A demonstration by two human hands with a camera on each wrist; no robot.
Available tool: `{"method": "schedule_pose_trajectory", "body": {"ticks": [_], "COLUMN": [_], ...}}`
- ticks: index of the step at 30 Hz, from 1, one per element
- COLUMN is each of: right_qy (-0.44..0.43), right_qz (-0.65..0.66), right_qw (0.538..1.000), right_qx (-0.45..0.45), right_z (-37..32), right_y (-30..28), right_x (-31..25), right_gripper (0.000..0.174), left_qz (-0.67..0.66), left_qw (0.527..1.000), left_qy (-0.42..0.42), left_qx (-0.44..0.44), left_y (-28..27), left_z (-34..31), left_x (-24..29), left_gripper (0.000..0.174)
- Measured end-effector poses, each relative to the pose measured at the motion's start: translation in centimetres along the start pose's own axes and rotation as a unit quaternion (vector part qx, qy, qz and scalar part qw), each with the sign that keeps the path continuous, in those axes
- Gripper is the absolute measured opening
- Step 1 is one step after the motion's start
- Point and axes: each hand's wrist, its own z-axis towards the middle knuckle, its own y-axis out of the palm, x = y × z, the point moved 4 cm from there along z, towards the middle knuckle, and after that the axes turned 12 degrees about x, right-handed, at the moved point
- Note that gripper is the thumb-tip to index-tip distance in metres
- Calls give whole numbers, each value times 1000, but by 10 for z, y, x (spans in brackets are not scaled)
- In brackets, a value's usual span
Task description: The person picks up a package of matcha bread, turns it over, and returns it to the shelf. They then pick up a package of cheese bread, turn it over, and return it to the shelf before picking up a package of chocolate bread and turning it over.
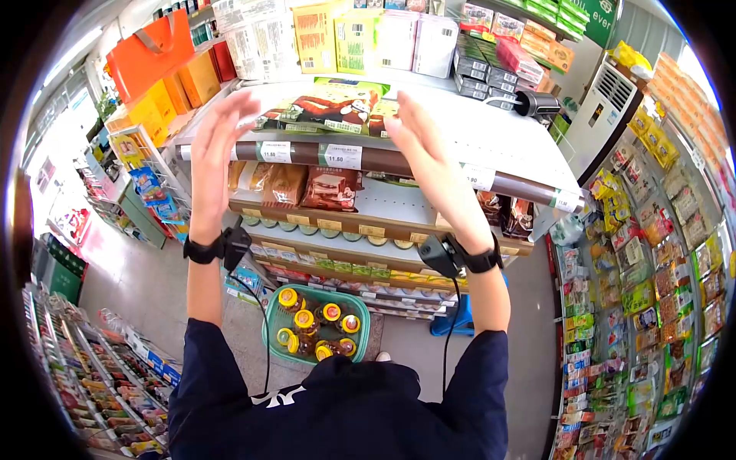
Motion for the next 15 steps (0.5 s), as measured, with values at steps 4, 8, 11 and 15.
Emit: {"method": "schedule_pose_trajectory", "body": {"ticks": [4, 8, 11, 15], "right_qy": [38, 77, 93, 112], "right_qz": [183, 198, 193, 276], "right_qw": [980, 973, 970, 948], "right_qx": [76, 84, 118, 116], "right_z": [28, 46, 66, 71], "right_y": [17, 33, 42, 51], "right_x": [21, 27, 51, 49], "right_gripper": [74, 83, 73, 42], "left_qz": [-33, 30, 94, 93], "left_qw": [997, 989, 979, 972], "left_qy": [-62, -129, -158, -168], "left_qx": [-37, -65, -93, -138], "left_y": [4, 8, 20, 29], "left_z": [19, 42, 41, 40], "left_x": [-20, -76, -75, -74], "left_gripper": [41, 50, 64, 73]}}
